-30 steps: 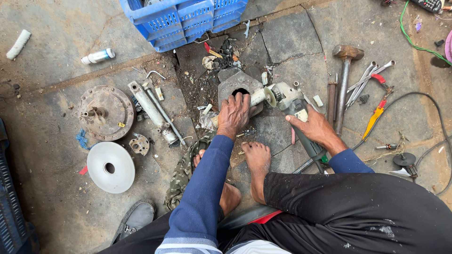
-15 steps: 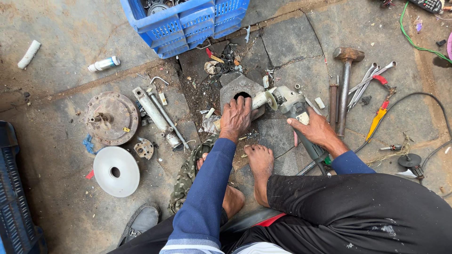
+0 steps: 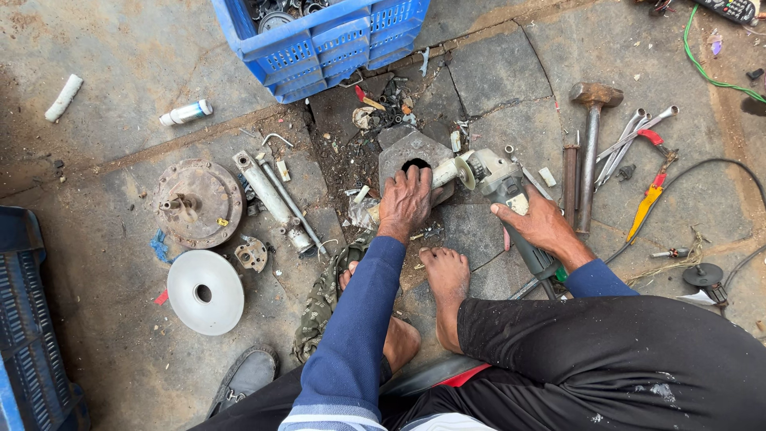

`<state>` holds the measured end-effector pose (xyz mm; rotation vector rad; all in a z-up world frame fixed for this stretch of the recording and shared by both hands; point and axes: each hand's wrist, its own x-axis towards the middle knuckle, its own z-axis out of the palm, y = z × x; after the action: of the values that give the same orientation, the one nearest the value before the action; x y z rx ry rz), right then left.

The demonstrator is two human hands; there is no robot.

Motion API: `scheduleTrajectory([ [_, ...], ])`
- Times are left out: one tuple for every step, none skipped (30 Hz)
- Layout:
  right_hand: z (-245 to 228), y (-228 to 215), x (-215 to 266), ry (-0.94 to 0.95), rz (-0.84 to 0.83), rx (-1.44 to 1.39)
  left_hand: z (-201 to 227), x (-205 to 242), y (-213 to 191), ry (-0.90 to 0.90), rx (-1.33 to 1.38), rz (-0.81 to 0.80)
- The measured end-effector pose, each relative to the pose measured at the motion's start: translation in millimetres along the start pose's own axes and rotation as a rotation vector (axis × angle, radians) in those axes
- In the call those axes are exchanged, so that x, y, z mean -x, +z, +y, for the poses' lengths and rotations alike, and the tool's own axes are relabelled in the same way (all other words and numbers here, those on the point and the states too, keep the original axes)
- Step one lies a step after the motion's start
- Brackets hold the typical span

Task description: The person sits on the floor in a cluttered workshop and uses an angle grinder to smooth a cylindrical metal part. They hold the part with one hand and operate the grinder with the other, rotating the part to grind different sections.

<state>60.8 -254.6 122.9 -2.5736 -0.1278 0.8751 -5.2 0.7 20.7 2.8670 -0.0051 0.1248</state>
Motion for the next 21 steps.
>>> scheduleTrajectory([
  [0.0, 0.2, 1.1, -0.012, 0.001, -0.014, 0.1, 0.4, 0.2, 0.001, 0.001, -0.002],
  [-0.2, -0.4, 2.1, -0.024, 0.004, -0.026, -0.2, 0.0, 0.3, 0.001, 0.001, -0.003],
  [-0.9, -0.9, 2.4, -0.037, 0.006, -0.039, -0.8, -0.6, 0.3, 0.003, -0.003, -0.002],
  [-1.0, -1.2, 3.2, -0.057, 0.013, -0.041, -0.7, -0.5, 0.7, 0.004, -0.005, -0.003],
  [-0.6, -1.6, 3.8, -0.078, 0.02, -0.042, -0.5, -0.5, 1.1, 0.005, -0.008, -0.003],
  [-0.1, -1.2, 4.6, -0.097, 0.026, -0.044, -0.6, -0.4, 1.6, 0.005, -0.008, 0.0],
  [0.4, -0.9, 4.4, -0.028, 0.002, -0.027, -0.8, -0.5, 2.0, 0.005, -0.007, 0.004],
  [1.1, -0.5, 3.7, 0.041, -0.022, -0.011, -0.9, -0.2, 2.1, 0.006, -0.007, 0.007],
  [2.0, 0.1, 3.7, 0.11, -0.047, 0.005, -0.6, 0.4, 1.9, 0.005, -0.01, 0.002],
  [2.7, 0.2, 3.1, 0.006, -0.001, -0.001, -0.4, -0.4, 1.5, 0.004, -0.013, 0.0],
  [3.2, 0.1, 2.6, -0.098, 0.043, -0.006, -0.4, -1.2, 0.9, 0.003, -0.017, -0.003],
  [3.5, 0.5, 2.3, -0.204, 0.085, -0.011, -0.3, -1.2, 0.3, 0.003, -0.014, -0.009],
  [3.6, 0.5, 2.3, -0.142, 0.061, -0.012, -0.3, -1.2, -0.2, 0.003, -0.011, -0.015],
  [4.0, 0.2, 3.0, -0.081, 0.034, -0.013, -0.3, -0.7, -0.4, 0.002, -0.007, -0.022],
  [3.8, 0.2, 3.5, -0.02, 0.008, -0.013, -0.2, -0.4, -0.6, 0.003, -0.007, -0.01],
  [3.2, 0.4, 4.1, -0.019, 0.011, -0.013, 0.0, -0.3, -0.6, 0.005, -0.007, 0.003],
  [2.6, 0.5, 5.0, -0.019, 0.015, -0.013, 0.1, -0.2, -0.8, 0.006, -0.007, 0.015],
  [1.6, 0.5, 5.2, -0.019, 0.018, -0.012, 0.1, -0.5, -1.0, 0.005, -0.007, 0.016],
  [0.7, 0.3, 5.0, 0.002, 0.004, -0.001, 0.0, -1.0, -1.3, 0.003, -0.007, 0.016],
  [0.2, 0.2, 4.4, 0.023, -0.009, 0.009, -0.2, -1.4, -1.6, 0.003, -0.006, 0.017],
  [0.1, 0.5, 3.6, 0.045, -0.022, 0.02, -0.5, -1.8, -1.9, 0.002, -0.002, 0.0],
])
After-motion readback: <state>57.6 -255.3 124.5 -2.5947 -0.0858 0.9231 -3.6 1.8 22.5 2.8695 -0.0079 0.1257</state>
